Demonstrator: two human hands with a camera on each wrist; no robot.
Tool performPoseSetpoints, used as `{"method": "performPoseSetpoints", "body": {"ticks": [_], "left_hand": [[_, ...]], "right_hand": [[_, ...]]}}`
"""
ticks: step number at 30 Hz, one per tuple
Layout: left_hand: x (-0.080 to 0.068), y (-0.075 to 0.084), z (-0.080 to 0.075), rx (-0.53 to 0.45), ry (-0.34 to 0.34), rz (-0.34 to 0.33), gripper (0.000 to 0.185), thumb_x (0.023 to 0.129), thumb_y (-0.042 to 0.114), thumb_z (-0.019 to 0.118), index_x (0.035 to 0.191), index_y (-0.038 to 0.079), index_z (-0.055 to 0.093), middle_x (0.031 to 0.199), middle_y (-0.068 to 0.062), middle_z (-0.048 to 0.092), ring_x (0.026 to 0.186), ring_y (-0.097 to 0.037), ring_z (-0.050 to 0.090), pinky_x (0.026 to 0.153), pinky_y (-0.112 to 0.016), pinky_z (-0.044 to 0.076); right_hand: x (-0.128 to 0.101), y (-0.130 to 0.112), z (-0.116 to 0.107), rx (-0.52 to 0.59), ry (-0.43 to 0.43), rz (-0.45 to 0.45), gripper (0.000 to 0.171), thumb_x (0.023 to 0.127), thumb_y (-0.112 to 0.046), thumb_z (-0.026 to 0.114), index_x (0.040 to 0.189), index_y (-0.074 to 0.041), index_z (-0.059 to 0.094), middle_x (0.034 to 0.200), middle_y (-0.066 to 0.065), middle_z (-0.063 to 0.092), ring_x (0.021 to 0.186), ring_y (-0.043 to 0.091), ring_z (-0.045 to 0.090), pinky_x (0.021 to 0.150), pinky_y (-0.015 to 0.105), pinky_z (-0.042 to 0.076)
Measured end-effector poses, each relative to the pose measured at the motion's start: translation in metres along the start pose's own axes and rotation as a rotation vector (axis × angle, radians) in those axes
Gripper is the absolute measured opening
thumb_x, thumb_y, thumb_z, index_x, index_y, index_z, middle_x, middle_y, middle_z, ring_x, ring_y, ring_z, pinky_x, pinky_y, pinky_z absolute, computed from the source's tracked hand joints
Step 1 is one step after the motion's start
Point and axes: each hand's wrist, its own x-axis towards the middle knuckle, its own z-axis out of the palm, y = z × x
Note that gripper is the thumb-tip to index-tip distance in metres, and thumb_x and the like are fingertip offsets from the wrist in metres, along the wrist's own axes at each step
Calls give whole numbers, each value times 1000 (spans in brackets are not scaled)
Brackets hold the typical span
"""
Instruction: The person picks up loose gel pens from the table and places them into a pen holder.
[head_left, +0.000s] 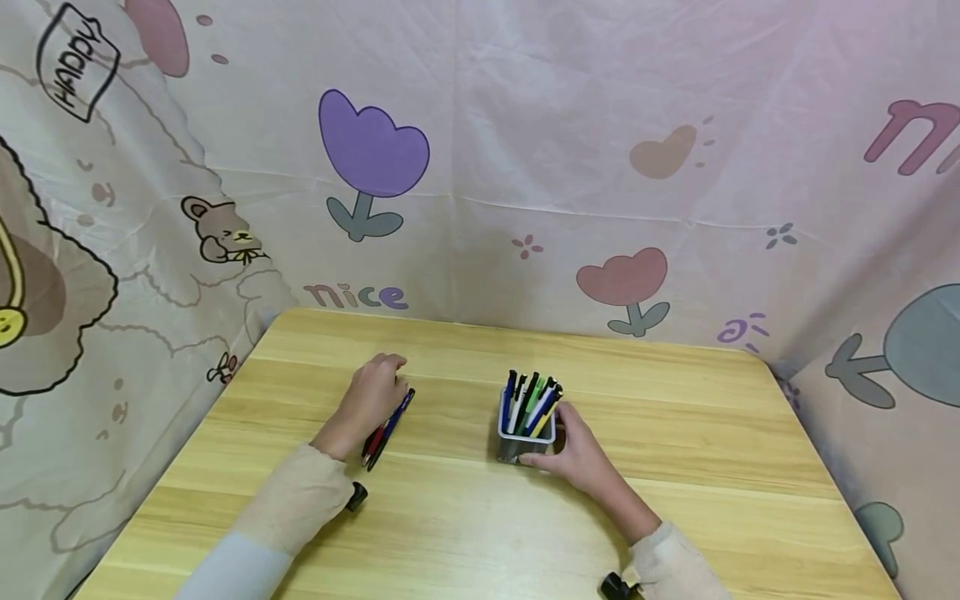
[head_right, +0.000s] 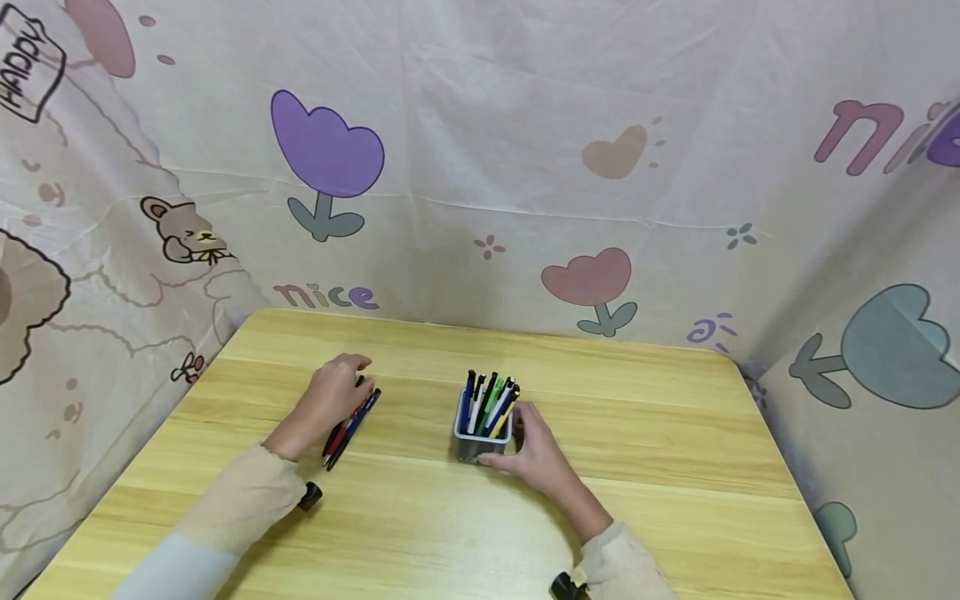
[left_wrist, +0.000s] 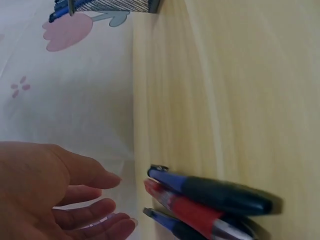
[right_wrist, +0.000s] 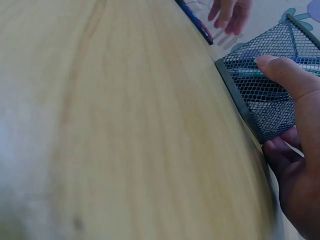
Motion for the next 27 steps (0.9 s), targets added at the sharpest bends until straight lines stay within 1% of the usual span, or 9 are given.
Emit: {"method": "performPoseSetpoints", "body": {"ticks": [3, 6, 10, 13, 18, 21, 23, 25, 27], "left_hand": [[0, -4, 1, 14, -30, -24, 44, 90, 1, 71, 132, -9, 63, 125, -30, 67, 101, -35, 69, 86, -48, 62], [1, -8, 1, 34, -55, -35, 46, 88, 0, 69, 132, -10, 62, 125, -32, 66, 100, -37, 69, 86, -49, 62], [2, -12, 4, 60, -82, -49, 45, 88, -1, 69, 131, -10, 63, 122, -32, 66, 100, -39, 69, 86, -51, 61], [3, -15, 4, 65, -106, -69, 44, 88, -1, 68, 130, -10, 63, 120, -32, 67, 97, -40, 69, 83, -50, 61], [4, -18, 5, 69, -126, -78, 42, 87, 0, 69, 127, -11, 63, 111, -31, 69, 86, -34, 67, 75, -46, 61], [4, -19, 6, 61, -128, -76, 32, 88, 0, 70, 117, -11, 66, 98, -25, 69, 77, -29, 62, 65, -40, 57], [5, -19, 6, 46, -133, -79, 17, 88, -1, 68, 103, -8, 68, 88, -20, 66, 70, -26, 58, 58, -35, 53], [5, -18, 5, 37, -143, -93, 2, 88, -2, 67, 88, -4, 66, 78, -15, 62, 64, -24, 55, 52, -30, 49], [5, -17, 5, 26, -159, -112, 12, 88, -2, 65, 77, 1, 61, 72, -11, 58, 59, -22, 55, 48, -28, 47]], "right_hand": [[0, 0, 0, 3, -4, -6, 80, 69, -38, 98, 130, -13, 53, 108, 5, 61, 91, 16, 59, 77, 25, 55], [0, 2, -1, 8, -11, -7, 79, 70, -38, 97, 129, -13, 52, 107, 5, 60, 89, 16, 58, 74, 25, 55], [1, 1, -3, 25, -21, -3, 78, 70, -37, 97, 129, -13, 52, 108, 6, 60, 89, 17, 58, 73, 25, 56], [2, 1, -3, 40, -27, -1, 79, 70, -35, 98, 130, -13, 52, 110, 7, 60, 90, 18, 59, 73, 25, 57], [3, 2, -3, 44, -29, 0, 80, 70, -34, 98, 131, -12, 51, 110, 8, 60, 90, 18, 60, 73, 25, 58], [3, 2, -3, 32, -23, -3, 79, 70, -36, 97, 130, -13, 51, 108, 7, 60, 90, 18, 59, 73, 26, 57], [3, 1, -3, 25, -20, -4, 79, 69, -37, 97, 129, -13, 51, 108, 7, 61, 90, 18, 59, 73, 26, 57], [3, 1, -2, 27, -21, -5, 79, 69, -37, 98, 129, -13, 52, 108, 6, 61, 90, 18, 60, 73, 26, 57], [3, 1, -2, 28, -23, -4, 79, 69, -36, 98, 129, -13, 52, 108, 6, 61, 90, 17, 59, 73, 26, 57]]}}
